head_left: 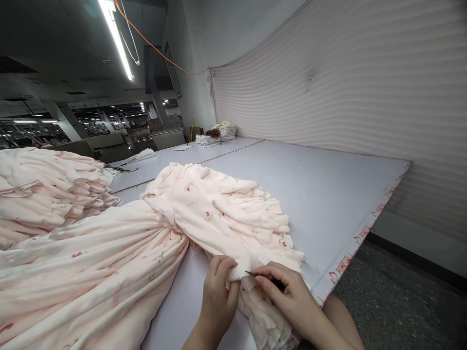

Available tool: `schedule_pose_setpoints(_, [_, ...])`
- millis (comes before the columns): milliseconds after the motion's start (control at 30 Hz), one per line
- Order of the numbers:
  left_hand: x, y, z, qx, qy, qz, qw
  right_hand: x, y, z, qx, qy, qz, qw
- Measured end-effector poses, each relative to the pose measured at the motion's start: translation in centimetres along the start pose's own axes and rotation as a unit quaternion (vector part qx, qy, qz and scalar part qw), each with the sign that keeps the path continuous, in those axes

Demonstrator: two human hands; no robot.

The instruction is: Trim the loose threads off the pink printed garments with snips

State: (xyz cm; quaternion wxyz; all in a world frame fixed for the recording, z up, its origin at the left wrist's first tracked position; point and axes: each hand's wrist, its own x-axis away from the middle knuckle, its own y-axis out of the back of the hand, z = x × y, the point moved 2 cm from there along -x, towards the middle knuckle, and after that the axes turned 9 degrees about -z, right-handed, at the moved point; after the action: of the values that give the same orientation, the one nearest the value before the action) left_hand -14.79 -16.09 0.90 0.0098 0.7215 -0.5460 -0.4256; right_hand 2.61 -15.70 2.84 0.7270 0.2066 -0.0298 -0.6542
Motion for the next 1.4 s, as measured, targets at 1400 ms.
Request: schedule_pose_setpoints(1400, [-0.3,2.1,-0.9,0.288,0.342,0.078,0.891,-1.0,-3.2,-0.1,-0.066,-0.023,0.022,0.997])
